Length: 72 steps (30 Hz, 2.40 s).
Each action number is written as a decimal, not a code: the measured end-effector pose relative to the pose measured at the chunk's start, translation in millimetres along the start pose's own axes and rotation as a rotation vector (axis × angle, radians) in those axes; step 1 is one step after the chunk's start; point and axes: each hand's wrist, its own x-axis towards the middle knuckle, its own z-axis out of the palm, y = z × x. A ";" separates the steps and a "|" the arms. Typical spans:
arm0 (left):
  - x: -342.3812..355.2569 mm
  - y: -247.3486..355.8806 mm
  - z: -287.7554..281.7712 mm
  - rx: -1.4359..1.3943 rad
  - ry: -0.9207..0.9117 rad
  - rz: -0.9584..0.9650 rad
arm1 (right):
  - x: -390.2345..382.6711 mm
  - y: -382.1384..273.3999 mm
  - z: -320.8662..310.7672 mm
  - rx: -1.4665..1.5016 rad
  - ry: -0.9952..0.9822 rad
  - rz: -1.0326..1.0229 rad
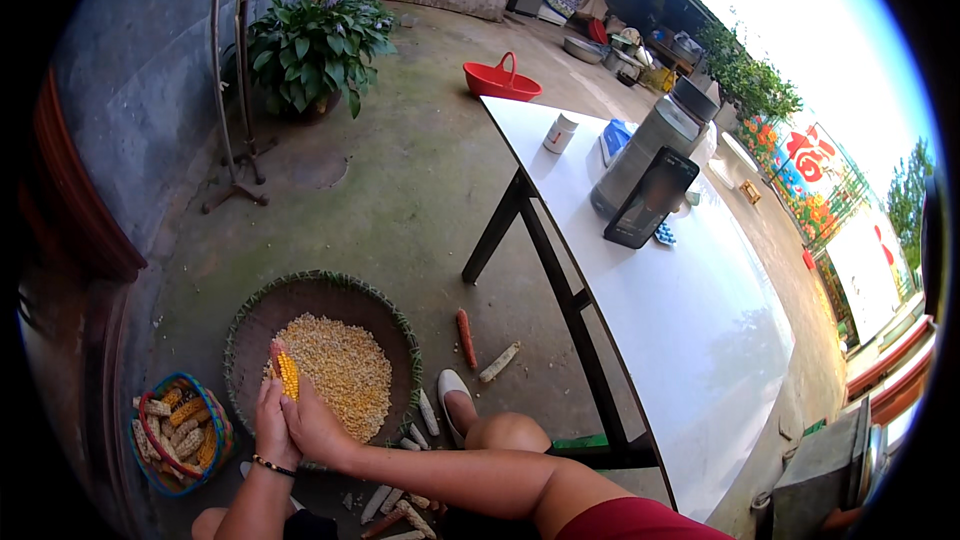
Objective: The person sits on the ground and shucks corn cobs by hand, removing kernels into a large woven basket. They pick up cobs from a smaller basket, strip the kernels, and place the bare cobs on the ground. The process is repeated continuously throughout the clip.
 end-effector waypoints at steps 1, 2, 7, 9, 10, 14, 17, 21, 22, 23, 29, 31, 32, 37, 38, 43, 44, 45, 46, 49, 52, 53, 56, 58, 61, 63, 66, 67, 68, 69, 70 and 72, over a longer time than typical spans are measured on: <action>0.4 -0.9 -0.5 -0.022 -0.048 0.013 | -1.2 0.2 0.8 -0.019 0.005 -0.031; 0.6 -1.1 -0.8 -0.035 -0.057 0.006 | -1.4 0.2 0.8 -0.019 0.005 -0.022; 1.2 0.1 8.5 -0.098 0.011 -0.053 | 4.9 -3.7 -5.9 0.142 0.070 -0.074; 0.8 3.0 12.4 -0.090 0.004 -0.073 | 11.6 -5.4 -12.0 0.159 0.016 0.081; 0.2 4.0 13.7 -0.069 -0.004 -0.061 | 13.3 -6.2 -14.1 0.190 0.000 0.153; -1.9 2.5 13.7 -0.036 -0.036 0.007 | 5.8 -6.2 -11.4 0.139 0.045 -0.021; -1.9 0.5 8.6 -0.037 -0.038 0.018 | 0.7 -3.7 -5.7 0.060 0.036 -0.039; 0.4 -0.6 6.6 -0.079 -0.075 -0.008 | 0.3 -1.5 -1.0 0.045 0.076 -0.047; 0.4 -0.3 7.5 -0.076 -0.065 -0.024 | 3.2 -2.0 -2.3 0.059 0.067 -0.042; -0.1 0.2 8.9 -0.087 -0.062 -0.043 | 4.6 -2.9 -3.5 0.074 0.053 0.023; -5.4 10.0 18.1 -0.110 -0.103 -0.053 | 14.9 -8.0 -17.3 0.305 -0.005 0.109; -4.9 11.6 19.4 -0.096 -0.122 -0.015 | 13.1 -9.0 -12.5 0.158 0.081 -0.054; -3.9 11.5 19.1 -0.095 -0.123 -0.002 | 11.6 -9.6 -8.9 0.109 0.124 -0.138; 0.2 4.2 6.9 -0.109 -0.090 0.009 | 2.3 -13.4 -6.7 0.025 0.070 -0.010; 1.6 4.4 3.0 -0.113 -0.096 0.007 | -0.5 -14.4 -7.9 0.016 0.044 0.018; 1.8 2.2 1.9 -0.106 -0.071 -0.022 | -3.0 -16.6 -4.4 -0.009 0.046 -0.013; 0.0 2.9 5.4 -0.113 -0.052 -0.030 | -1.3 -15.5 -4.6 0.016 0.038 0.030; -2.1 4.0 9.5 -0.127 -0.018 -0.048 | 2.2 -14.0 -6.8 0.053 0.029 -0.003; -4.2 5.2 13.6 -0.135 -0.024 -0.053 | 6.6 -12.4 -10.0 0.091 0.012 -0.009; -8.4 10.1 21.8 -0.149 -0.018 -0.070 | 11.4 -9.2 -13.9 0.097 0.025 -0.015; -8.0 11.2 20.1 -0.089 -0.046 -0.023 | 8.4 -7.6 -11.0 0.090 0.059 -0.078; -7.0 10.7 17.6 -0.060 -0.052 -0.001 | 6.8 -7.3 -8.9 0.094 0.067 -0.110; -5.6 5.9 11.8 -0.030 -0.054 0.035 | 4.2 -7.3 -5.2 0.069 0.043 -0.046; -5.1 4.9 10.9 -0.025 -0.050 0.042 | 3.5 -9.3 -5.8 0.068 0.046 -0.070; -5.8 4.3 14.1 -0.027 -0.011 0.039 | -0.3 -16.0 -9.1 0.036 0.039 -0.013; -5.9 3.7 17.0 -0.072 -0.008 0.057 | -3.5 -21.5 -10.4 0.007 0.045 0.012; -6.2 5.3 17.4 -0.046 0.031 0.042 | -6.9 -25.7 -10.9 -0.025 0.055 -0.005; -6.4 5.9 17.1 -0.066 0.021 0.010 | -7.3 -25.3 -10.5 -0.028 0.044 -0.006; -6.8 7.0 16.7 -0.086 0.010 -0.021 | -6.8 -24.0 -10.6 -0.032 0.034 -0.006; -7.1 7.7 16.9 -0.113 -0.004 -0.063 | -6.2 -22.1 -9.9 -0.014 0.036 -0.015; -6.6 9.1 17.7 -0.114 -0.002 -0.069 | -4.8 -19.8 -9.1 0.004 0.038 -0.023; -5.5 13.4 20.3 -0.132 0.054 -0.130 | 2.3 -14.2 -10.0 0.063 0.008 -0.025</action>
